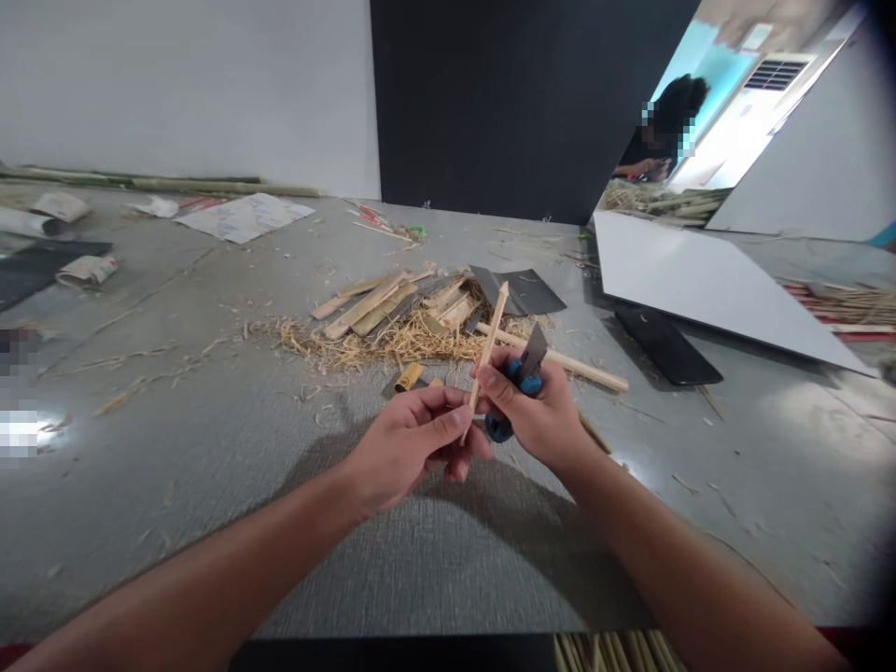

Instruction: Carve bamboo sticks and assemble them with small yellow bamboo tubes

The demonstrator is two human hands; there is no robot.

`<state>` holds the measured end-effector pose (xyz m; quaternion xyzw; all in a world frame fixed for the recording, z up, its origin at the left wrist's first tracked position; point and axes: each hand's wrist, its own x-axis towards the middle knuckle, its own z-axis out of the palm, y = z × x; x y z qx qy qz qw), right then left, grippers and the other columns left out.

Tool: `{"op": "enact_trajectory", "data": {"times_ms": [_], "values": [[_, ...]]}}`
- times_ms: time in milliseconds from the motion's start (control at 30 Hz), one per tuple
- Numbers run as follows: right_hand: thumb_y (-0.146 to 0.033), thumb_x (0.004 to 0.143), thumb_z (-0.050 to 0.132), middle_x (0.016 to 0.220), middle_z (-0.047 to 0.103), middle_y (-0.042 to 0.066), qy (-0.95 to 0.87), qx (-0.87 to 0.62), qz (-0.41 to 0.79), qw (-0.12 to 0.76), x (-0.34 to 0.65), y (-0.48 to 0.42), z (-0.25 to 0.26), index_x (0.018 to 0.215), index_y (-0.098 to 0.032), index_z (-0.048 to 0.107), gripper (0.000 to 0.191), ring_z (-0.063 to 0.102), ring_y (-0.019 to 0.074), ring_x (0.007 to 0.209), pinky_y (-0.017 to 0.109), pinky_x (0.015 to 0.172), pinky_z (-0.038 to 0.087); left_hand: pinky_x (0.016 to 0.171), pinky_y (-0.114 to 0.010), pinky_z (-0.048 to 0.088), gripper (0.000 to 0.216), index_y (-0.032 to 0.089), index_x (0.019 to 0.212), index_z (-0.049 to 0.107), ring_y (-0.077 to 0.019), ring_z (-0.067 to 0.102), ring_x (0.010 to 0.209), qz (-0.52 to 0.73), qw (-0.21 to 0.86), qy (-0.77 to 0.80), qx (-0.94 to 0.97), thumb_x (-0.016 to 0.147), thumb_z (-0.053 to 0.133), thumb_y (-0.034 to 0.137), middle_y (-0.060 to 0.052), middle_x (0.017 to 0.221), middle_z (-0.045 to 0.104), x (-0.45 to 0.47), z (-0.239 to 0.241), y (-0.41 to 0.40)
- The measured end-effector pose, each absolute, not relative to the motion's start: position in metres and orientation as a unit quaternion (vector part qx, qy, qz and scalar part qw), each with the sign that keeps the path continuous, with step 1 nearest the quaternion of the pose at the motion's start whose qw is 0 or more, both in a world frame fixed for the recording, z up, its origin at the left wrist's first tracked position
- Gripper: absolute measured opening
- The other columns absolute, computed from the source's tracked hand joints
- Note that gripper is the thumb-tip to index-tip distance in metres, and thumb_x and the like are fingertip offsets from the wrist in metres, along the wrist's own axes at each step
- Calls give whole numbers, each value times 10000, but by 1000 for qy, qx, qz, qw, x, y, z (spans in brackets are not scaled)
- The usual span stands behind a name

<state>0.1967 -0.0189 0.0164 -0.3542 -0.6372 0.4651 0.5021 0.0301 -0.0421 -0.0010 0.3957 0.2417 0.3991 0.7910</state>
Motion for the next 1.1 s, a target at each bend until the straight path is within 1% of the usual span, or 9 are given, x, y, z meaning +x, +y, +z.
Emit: {"op": "enact_trajectory", "data": {"times_ms": [100, 167, 333, 533, 733, 933, 1100], "values": [[-326, 863, 646, 591, 554, -44, -649, -351, 456, 498, 194, -21, 20, 733, -189, 570, 203, 508, 79, 522, 209, 476, 402, 447, -190, 408, 207, 147, 828, 577, -82, 538, 437, 398, 786, 243, 406, 917, 562, 334, -16, 601, 664, 30, 2, -43], [-308, 859, 652, 579, 552, -49, -658, -356, 439, 497, 193, -23, 22, 723, -187, 561, 203, 494, 72, 511, 207, 476, 396, 436, -187, 393, 232, 144, 830, 584, -80, 520, 427, 393, 786, 240, 413, 924, 546, 353, -12, 571, 645, 29, 3, -43], [-291, 854, 658, 581, 577, -47, -663, -368, 404, 512, 193, -22, 21, 731, -183, 568, 186, 489, 67, 500, 202, 467, 391, 497, -192, 416, 171, 145, 925, 601, -79, 540, 500, 398, 791, 215, 412, 873, 633, 305, -13, 647, 659, 27, 0, -41], [-309, 838, 671, 562, 568, -51, -656, -382, 396, 517, 194, -20, 20, 715, -183, 567, 205, 490, 70, 490, 206, 460, 395, 537, -205, 440, 173, 150, 979, 635, -83, 565, 545, 401, 781, 199, 435, 867, 646, 281, -30, 716, 686, 27, -6, -38], [-310, 847, 661, 603, 582, -36, -670, -385, 387, 503, 192, -22, 22, 711, -180, 574, 208, 526, 85, 556, 218, 515, 424, 504, -206, 447, 174, 151, 903, 644, -83, 560, 508, 414, 753, 224, 460, 881, 625, 323, -21, 672, 685, 26, -6, -38], [-306, 854, 654, 589, 563, -49, -668, -365, 411, 502, 193, -22, 21, 726, -191, 559, 197, 510, 82, 530, 222, 499, 410, 470, -198, 444, 195, 155, 868, 613, -76, 565, 459, 403, 731, 256, 488, 880, 622, 350, -15, 676, 695, 27, -2, -41], [-297, 865, 638, 598, 554, -42, -700, -361, 376, 488, 193, -23, 23, 699, -190, 548, 217, 505, 88, 550, 230, 519, 413, 440, -207, 443, 260, 150, 780, 577, -87, 550, 423, 413, 723, 268, 485, 890, 595, 385, -18, 619, 682, 29, 0, -43]]}}
